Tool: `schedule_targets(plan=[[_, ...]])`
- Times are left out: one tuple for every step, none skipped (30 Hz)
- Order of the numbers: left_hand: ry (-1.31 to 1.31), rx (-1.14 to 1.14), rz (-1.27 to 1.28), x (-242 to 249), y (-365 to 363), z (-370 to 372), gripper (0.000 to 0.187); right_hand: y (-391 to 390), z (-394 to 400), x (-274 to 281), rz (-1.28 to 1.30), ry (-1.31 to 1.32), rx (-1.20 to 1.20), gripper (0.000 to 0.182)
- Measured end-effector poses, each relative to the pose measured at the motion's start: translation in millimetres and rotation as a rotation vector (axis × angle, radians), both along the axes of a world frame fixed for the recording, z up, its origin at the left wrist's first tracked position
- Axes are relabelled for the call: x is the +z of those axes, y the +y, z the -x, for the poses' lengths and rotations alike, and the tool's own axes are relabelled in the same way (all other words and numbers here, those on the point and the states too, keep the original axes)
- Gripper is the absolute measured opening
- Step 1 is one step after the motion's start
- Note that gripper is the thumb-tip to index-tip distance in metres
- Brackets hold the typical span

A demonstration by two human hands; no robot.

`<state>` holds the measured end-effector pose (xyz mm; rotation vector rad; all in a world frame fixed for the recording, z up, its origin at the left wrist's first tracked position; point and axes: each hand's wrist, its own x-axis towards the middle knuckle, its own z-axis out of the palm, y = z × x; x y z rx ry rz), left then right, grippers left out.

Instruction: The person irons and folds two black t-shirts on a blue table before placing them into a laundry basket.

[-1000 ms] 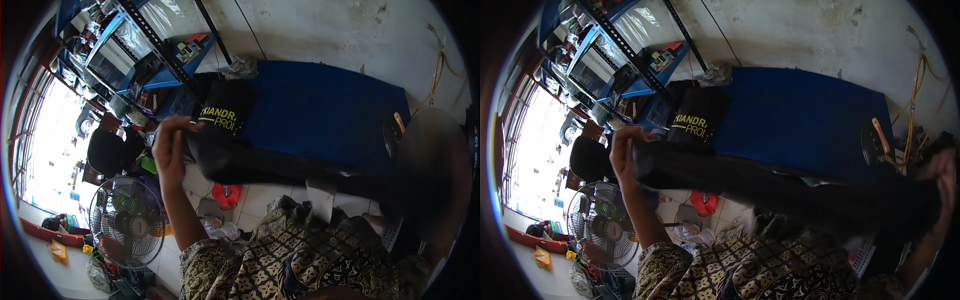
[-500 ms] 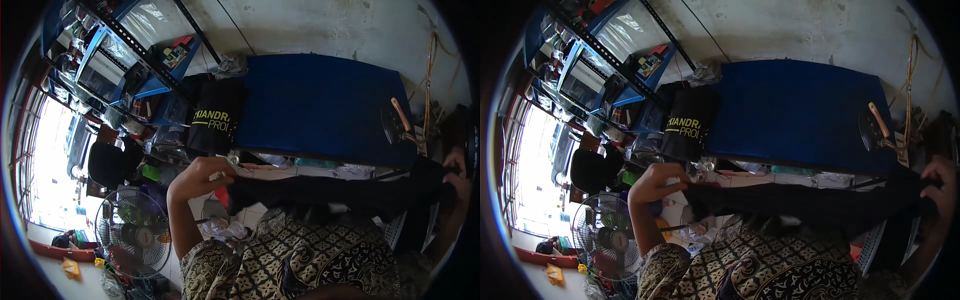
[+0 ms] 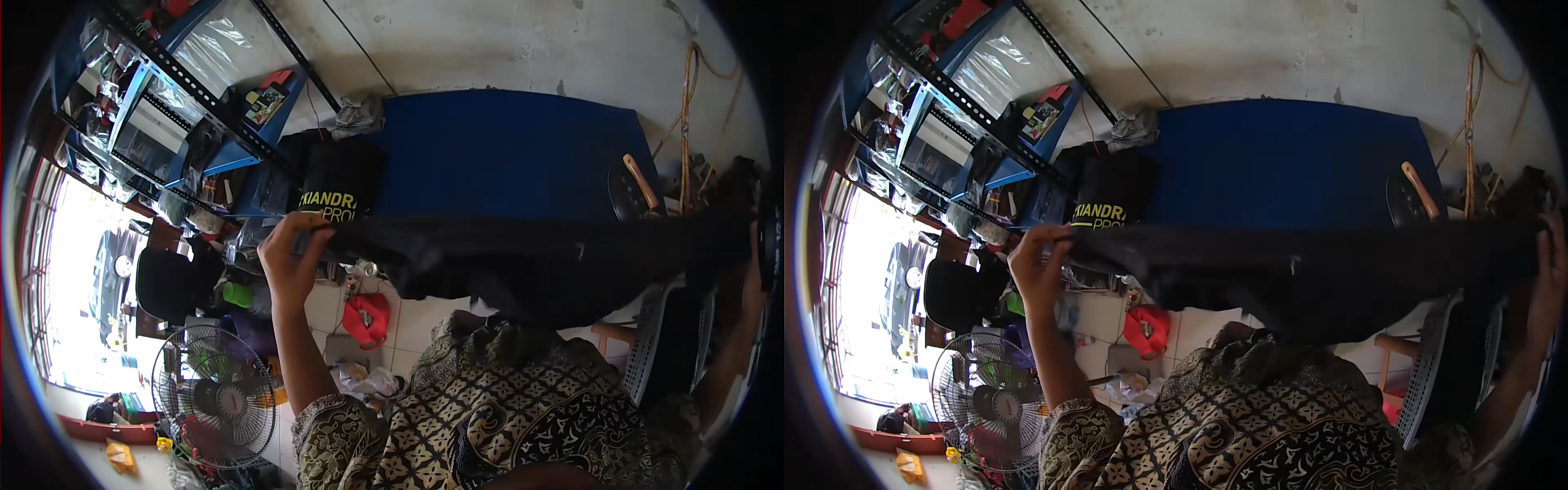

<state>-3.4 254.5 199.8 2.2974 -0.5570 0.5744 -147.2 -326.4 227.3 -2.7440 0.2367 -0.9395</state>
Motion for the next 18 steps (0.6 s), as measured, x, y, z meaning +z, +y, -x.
schedule_targets(plan=[[-0.02, 0.04, 0.158, -1, -2, -3, 0.017, 0, -1, -1, 0.004, -0.015, -0.016, 0.017], [0.033, 0.032, 0.069, 0, -9, 1, 0.011, -4, -3, -3, 0.012, -0.031, -0.031, 0.017], [0.04, 0.024, 0.067, -2, -10, 0, 0.011, -5, -5, -6, 0.023, -0.045, -0.045, 0.017], [-0.079, -0.053, 0.293, -6, -11, -3, 0.011, -3, -7, -9, 0.029, -0.068, -0.061, 0.017], [-0.194, -0.134, 0.517, -9, -11, -6, 0.01, 3, -9, -15, 0.032, -0.086, -0.082, 0.016], [-0.175, -0.123, 0.589, -14, -14, -6, 0.008, 5, -13, -21, 0.025, -0.108, -0.11, 0.016], [-0.029, -0.02, 0.435, -21, -13, -2, 0.008, 13, -16, -29, 0.024, -0.117, -0.14, 0.016], [0.112, 0.073, 0.277, -29, -9, 2, 0.009, 19, -20, -37, 0.017, -0.133, -0.157, 0.016], [0.093, 0.095, 0.259, -38, -6, 2, 0.01, 29, -19, -42, 0.014, -0.155, -0.143, 0.016], [0.122, 0.052, 0.321, -42, -5, 5, 0.01, 41, -19, -41, 0.041, -0.106, 0.021, 0.016], [0.165, 0.012, 0.38, -45, -3, 9, 0.01, 45, -13, -54, -0.128, -0.255, 0.009, 0.014], [0.186, -0.086, 0.363, -53, 4, 6, 0.009, 58, -13, -70, -0.174, -0.158, -0.062, 0.012], [0.203, -0.117, 0.358, -63, 8, 5, 0.009, 72, -13, -89, -0.224, -0.065, -0.13, 0.011], [0.155, -0.044, 0.208, -70, 11, 3, 0.01, 73, -16, -102, -0.155, -0.059, -0.016, 0.009], [0.092, 0.031, 0.062, -74, 11, -1, 0.01, 71, -15, -101, -0.155, -0.057, -0.038, 0.009], [0.061, 0.023, 0.038, -71, 10, -3, 0.01, 68, -17, -99, -0.17, -0.017, -0.039, 0.008], [0.074, 0.012, 0.034, -72, 8, -11, 0.01, 66, -19, -99, -0.192, 0.036, -0.036, 0.008], [0.071, 0.063, -0.036, -75, 6, -19, 0.009, 65, -30, -103, -0.196, 0.053, -0.049, 0.008]])
